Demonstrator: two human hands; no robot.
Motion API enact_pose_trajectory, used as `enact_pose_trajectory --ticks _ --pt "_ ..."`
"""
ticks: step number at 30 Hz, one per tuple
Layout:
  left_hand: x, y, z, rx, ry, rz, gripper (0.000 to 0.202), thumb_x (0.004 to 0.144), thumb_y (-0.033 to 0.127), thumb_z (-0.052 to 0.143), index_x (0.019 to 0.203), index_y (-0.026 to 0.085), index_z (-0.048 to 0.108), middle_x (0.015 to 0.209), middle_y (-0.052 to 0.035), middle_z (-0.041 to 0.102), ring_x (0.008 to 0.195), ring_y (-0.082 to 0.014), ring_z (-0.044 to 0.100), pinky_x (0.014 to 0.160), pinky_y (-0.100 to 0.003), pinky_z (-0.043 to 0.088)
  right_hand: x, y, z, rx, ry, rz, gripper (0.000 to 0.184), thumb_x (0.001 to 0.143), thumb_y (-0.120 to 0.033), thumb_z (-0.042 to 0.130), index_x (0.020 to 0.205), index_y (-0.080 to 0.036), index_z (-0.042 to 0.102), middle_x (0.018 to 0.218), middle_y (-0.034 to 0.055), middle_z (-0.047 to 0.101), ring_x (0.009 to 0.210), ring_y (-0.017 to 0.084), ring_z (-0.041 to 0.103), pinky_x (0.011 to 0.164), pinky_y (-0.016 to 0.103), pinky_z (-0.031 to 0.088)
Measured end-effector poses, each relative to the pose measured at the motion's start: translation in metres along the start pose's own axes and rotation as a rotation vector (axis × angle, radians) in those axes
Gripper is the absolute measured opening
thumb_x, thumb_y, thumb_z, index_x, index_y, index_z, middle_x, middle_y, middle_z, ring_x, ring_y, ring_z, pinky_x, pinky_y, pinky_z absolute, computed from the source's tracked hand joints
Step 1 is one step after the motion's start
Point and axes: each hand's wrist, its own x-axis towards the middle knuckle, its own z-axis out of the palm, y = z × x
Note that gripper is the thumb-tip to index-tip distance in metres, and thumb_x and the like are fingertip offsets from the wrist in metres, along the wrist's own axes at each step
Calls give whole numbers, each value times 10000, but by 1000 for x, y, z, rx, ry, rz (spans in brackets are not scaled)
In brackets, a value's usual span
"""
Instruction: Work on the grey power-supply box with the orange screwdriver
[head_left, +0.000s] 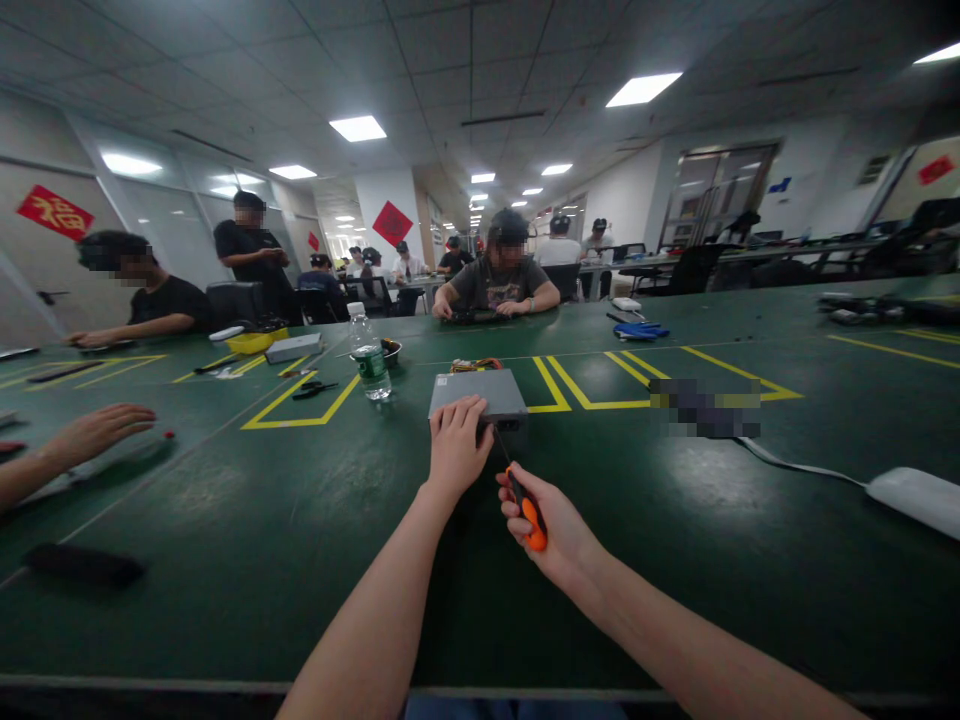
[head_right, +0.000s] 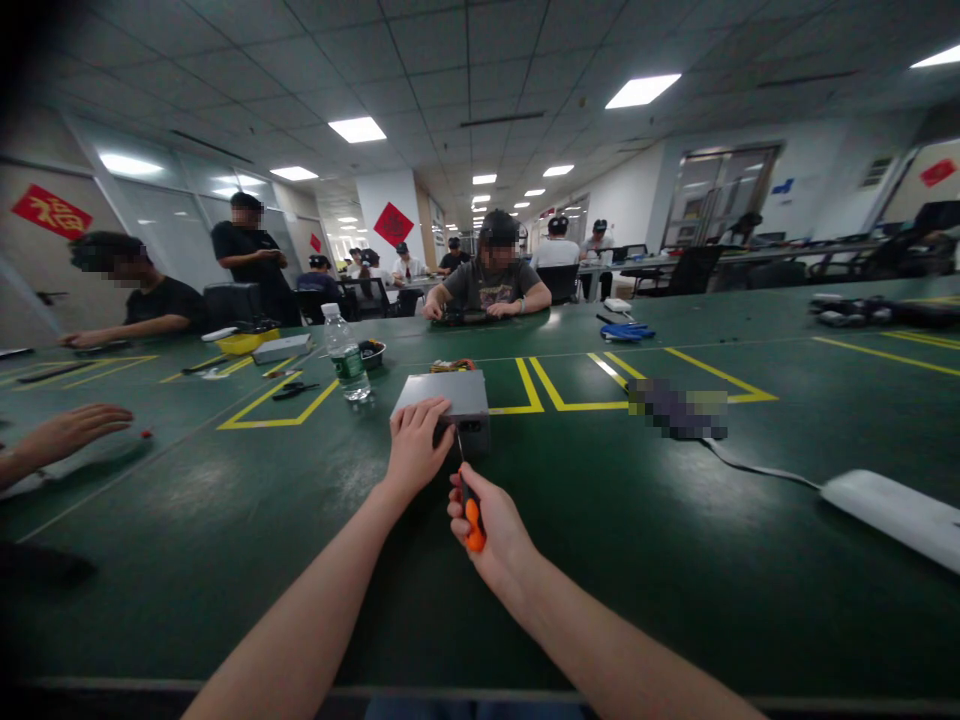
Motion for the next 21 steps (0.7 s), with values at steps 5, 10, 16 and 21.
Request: enact_pose_trajectory --ticks 5,10,16,21 --pt "0 0 0 -7 -10 -3 340 823 248 497 1162 241 508 1219 -55 553 1140 -223 460 983 -409 283 0 -1 0 1 -16 8 227 883 -209 440 713 -102 544 574 12 490 399 36 411 316 104 306" --pt "0 -1 1 -6 -19 -8 332 832 259 485 1163 245 502 1230 -47 545 1148 -218 452 988 -403 273 1 0 -1 -10 -24 14 241 890 -234 426 747 -93 558 575 18 491 395 43 415 305 114 296" --pt "0 0 0 3 -13 0 333 830 261 488 1162 243 499 1230 -44 544 1148 -216 452 989 -395 274 2 -1 -2 -14 -8 -9 181 862 -185 481 716 -94 537 588 3 481 408 26 404 312 98 290" --pt "0 -1 1 1 -10 -3 331 827 250 488 1158 238 502 1224 -46 549 1150 -215 450 997 -393 263 0 -1 -1 -17 -50 31 270 905 -236 384 774 -82 562 584 15 480 406 38 396 310 111 298"
